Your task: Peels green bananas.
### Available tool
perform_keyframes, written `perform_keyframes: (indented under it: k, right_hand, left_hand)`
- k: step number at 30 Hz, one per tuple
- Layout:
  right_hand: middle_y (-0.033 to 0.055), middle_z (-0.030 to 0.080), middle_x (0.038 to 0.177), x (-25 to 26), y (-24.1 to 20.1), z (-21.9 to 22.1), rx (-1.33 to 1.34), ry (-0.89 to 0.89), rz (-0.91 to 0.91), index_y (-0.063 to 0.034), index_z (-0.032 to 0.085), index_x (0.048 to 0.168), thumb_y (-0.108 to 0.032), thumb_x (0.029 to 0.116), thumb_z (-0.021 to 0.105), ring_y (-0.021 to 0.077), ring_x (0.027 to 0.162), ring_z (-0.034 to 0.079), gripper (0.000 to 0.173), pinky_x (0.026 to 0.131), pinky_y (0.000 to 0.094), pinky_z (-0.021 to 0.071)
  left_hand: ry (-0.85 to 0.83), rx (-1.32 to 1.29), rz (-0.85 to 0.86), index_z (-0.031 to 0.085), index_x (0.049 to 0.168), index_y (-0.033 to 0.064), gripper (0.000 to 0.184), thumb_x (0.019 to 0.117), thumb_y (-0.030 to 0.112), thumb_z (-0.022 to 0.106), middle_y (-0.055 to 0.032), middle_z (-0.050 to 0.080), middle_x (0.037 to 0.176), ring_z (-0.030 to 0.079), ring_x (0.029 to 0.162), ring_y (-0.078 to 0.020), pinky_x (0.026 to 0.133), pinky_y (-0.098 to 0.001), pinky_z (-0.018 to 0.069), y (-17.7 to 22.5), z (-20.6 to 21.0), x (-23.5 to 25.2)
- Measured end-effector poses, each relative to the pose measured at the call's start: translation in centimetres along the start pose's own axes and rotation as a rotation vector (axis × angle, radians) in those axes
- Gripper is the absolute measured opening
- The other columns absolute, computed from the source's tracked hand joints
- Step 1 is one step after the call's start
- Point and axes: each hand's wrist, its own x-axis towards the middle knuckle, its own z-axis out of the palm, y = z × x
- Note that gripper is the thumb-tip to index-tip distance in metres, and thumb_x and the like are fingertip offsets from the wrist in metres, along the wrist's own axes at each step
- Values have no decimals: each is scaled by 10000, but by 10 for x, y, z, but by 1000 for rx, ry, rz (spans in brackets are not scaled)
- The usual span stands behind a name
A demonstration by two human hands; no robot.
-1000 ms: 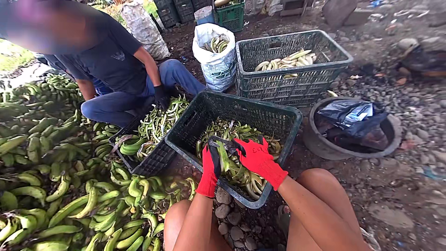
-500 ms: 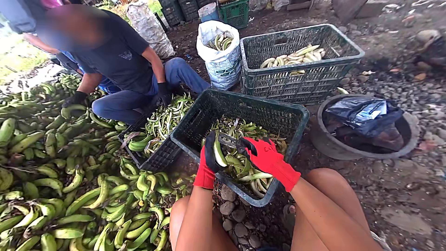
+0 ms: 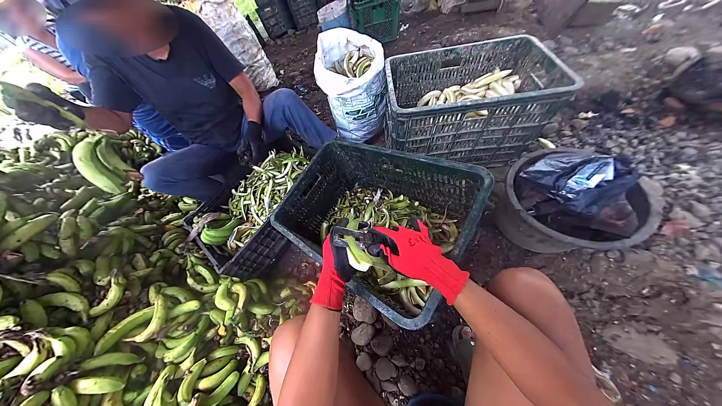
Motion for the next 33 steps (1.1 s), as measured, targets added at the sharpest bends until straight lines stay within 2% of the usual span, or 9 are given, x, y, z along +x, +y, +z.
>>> perform_keyframes:
  k: [6, 8, 12, 15, 18, 20, 25, 29, 33]
  right_hand:
    - [206, 686, 1234, 22, 12, -5, 263, 118, 231, -175, 556, 1439, -392, 1099, 419, 398, 1179, 644, 426, 992, 653, 459]
    - [210, 684, 1226, 23, 22, -8, 363, 181, 260, -157, 557, 1431, -450, 1103, 396, 398, 1143, 655, 469, 948, 650, 486]
    - [143, 714, 1114, 4, 24, -19, 347, 162, -5, -163, 600, 1379, -414, 1074, 504, 299, 1028, 690, 406, 916, 566, 531]
    - [80, 722, 1170, -6, 25, -14, 87, 54, -306, -210, 662, 1322, -472, 1033, 535, 255, 1136, 660, 410, 1054, 556, 449]
    - [117, 685, 1273, -10, 19, -10, -68, -10, -337, -230, 630, 1384, -439, 1027, 554, 322, 1249, 598, 421, 1160, 646, 276]
    - [133, 689, 1247, -6, 13, -10, -42, 9, -241, -203, 640, 1363, -385, 1034, 552, 337, 1231, 604, 386, 1136, 651, 304]
    - [183, 678, 1063, 28, 28, -3, 370, 15, 235, -70, 604, 1316, -376, 1110, 400, 307, 957, 668, 422, 866, 535, 521]
    - [10, 490, 693, 23, 48, 7, 1022, 140, 15, -34, 501, 1238, -300, 1132, 330, 76, 537, 517, 334, 546, 235, 493]
    - [-39, 422, 577, 11, 49, 2, 1447, 81, -51, -150, 483, 1063, -392, 1128, 267, 92, 435, 453, 331, 451, 242, 457]
  left_hand:
    - [-25, 158, 104, 610, 1199, -50, 375, 1093, 114, 290, -77, 649, 909, 626, 788, -80, 769, -235, 549, 9, 13, -11]
    - [-19, 11, 18, 627, 1099, 0, 457, 1120, 197, 215, -41, 622, 643, 606, 512, -97, 492, -232, 546, 11, 17, -8]
    - [-6, -98, -41, 572, 1189, 44, 386, 1129, 261, 258, -57, 650, 767, 622, 577, -119, 530, -262, 563, 12, 4, -1]
    - [-7, -170, -82, 559, 1254, 87, 362, 1118, 303, 302, -51, 680, 899, 677, 753, -125, 681, -303, 599, 10, -12, 3]
    - [122, -165, -148, 596, 1082, 42, 391, 1125, 290, 296, -54, 649, 713, 628, 562, -108, 526, -259, 560, 15, -4, 3]
    - [48, 54, 6, 540, 1255, -20, 325, 1089, 138, 311, -64, 648, 897, 636, 732, -77, 688, -241, 563, 12, -4, -7]
    - [-172, 86, 75, 617, 1095, 27, 453, 1086, 186, 193, -18, 641, 683, 611, 537, -97, 510, -246, 557, 15, 10, -13]
    - [-58, 123, -39, 588, 1213, 27, 411, 1127, 241, 248, -50, 651, 803, 644, 642, -118, 600, -276, 584, 8, 1, -3]
    - [-10, 157, -279, 548, 1221, 36, 358, 1130, 267, 290, -74, 634, 889, 647, 727, -138, 651, -308, 578, -9, -10, 13]
